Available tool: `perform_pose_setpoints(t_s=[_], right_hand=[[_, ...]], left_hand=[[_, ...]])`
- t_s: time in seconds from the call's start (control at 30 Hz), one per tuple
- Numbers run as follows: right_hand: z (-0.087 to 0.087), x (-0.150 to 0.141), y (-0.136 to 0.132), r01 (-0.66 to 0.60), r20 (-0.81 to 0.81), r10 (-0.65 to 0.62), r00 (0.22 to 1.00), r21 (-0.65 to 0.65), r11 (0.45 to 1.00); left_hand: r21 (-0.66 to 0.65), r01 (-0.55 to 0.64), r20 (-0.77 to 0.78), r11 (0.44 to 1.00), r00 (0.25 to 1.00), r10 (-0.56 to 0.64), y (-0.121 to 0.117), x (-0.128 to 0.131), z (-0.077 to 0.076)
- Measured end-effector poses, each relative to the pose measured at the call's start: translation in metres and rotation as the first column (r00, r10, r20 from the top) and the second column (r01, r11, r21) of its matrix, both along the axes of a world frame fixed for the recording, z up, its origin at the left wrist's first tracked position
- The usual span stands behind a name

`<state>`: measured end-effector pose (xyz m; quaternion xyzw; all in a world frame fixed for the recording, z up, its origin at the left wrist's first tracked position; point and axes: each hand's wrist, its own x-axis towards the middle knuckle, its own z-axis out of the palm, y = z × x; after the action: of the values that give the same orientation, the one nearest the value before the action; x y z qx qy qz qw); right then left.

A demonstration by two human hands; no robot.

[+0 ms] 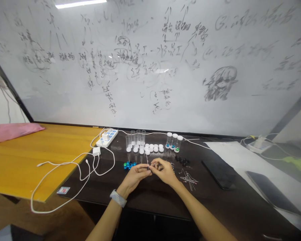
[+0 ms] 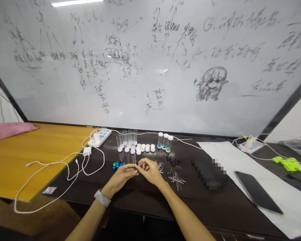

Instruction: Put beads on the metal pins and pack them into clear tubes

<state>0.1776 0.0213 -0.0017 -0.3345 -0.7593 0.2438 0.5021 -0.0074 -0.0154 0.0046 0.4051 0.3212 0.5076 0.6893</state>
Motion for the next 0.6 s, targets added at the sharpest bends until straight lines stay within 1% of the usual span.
perform_pose_setpoints(t_s=[0.03,0.1,0.2,0.3,0.4,0.47,0.6], right_hand=[[0.002,0.001,-0.001,0.008,0.004,-0.008,1.0,0.012,1.0],[0.007,0.004,-0.003,-0.011,0.048,0.007,0.999,0.081,0.997],[0.015,0.008,-0.007,-0.103,0.176,0.068,0.982,0.199,0.974],[0.02,0.01,-0.011,-0.134,0.254,0.072,0.964,0.237,0.962],[0.019,0.007,-0.012,-0.098,0.252,0.035,0.967,0.242,0.965],[0.018,0.005,-0.012,-0.064,0.213,0.012,0.977,0.239,0.969],[0.015,0.001,-0.01,-0.051,0.115,0.029,0.993,0.189,0.981]], left_hand=[[0.003,0.001,0.002,1.0,1.0,-0.001,0.0,0.0,0.0],[0.004,-0.002,0.003,1.0,1.0,0.002,0.0,0.0,0.0],[0.008,-0.012,-0.001,1.0,1.0,0.012,0.0,0.0,0.0],[0.012,-0.02,0.001,1.0,1.0,0.02,-0.001,0.0,0.001],[0.009,-0.022,0.002,1.0,1.0,0.022,-0.001,0.0,0.0],[0.008,-0.018,0.005,1.0,1.0,0.018,0.0,0.0,0.0],[0.007,-0.015,0.008,1.0,1.0,0.015,0.0,0.0,0.0]])
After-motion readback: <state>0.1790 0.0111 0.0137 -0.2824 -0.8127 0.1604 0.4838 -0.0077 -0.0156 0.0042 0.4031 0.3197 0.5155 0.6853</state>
